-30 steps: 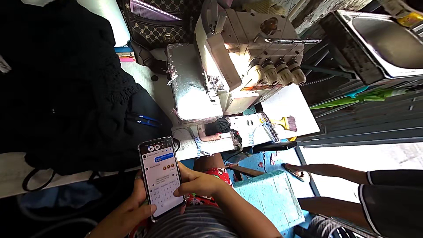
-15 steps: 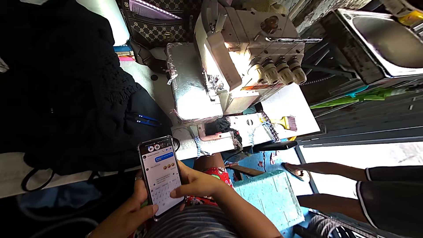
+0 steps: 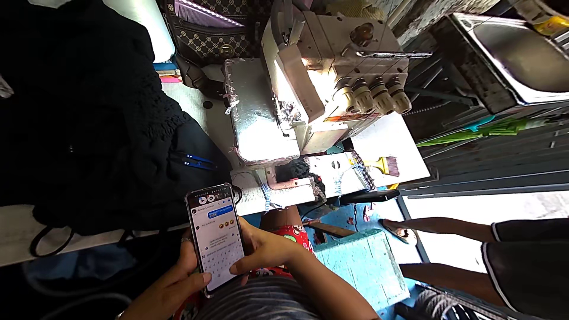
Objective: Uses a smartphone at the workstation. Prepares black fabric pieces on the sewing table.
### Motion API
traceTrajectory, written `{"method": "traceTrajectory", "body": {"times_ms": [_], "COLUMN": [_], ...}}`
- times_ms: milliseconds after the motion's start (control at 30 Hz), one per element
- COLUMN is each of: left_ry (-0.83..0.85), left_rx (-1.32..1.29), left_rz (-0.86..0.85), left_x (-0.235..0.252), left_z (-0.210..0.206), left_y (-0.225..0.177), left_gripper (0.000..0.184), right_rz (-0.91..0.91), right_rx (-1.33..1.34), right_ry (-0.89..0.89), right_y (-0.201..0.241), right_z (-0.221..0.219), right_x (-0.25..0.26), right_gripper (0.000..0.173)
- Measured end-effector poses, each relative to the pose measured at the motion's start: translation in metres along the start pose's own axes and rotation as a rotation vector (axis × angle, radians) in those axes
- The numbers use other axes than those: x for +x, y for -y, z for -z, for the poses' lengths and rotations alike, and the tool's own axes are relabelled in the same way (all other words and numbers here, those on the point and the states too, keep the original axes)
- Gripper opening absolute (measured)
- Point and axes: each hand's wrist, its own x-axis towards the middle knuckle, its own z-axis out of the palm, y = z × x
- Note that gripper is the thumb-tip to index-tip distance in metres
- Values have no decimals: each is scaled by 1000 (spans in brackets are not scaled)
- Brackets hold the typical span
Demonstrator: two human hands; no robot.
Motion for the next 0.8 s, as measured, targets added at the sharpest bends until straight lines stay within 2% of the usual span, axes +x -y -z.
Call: {"method": "traceTrajectory", "body": {"times_ms": [300,500,667,800], "left_ry": [10,-16,-6,-11], "left_rx": [-23,-17,-12,60], "left_rz": [-2,19,20,18], "left_x": [-1,-1,-2,-1], "left_z": [1,0,0,-3], "left_y": [0,0,1,0], "left_gripper": [76,80,82,85], "right_rz": [8,-17,-15,32], "right_rx": [12,-14,-13,-64], "right_ry": [60,1,10,-100], "right_y": [-3,0,1,3], "right_z": [3,-1,1,-5], "right_x": [0,0,-1,3], "right_gripper": [87,74,78,75]}}
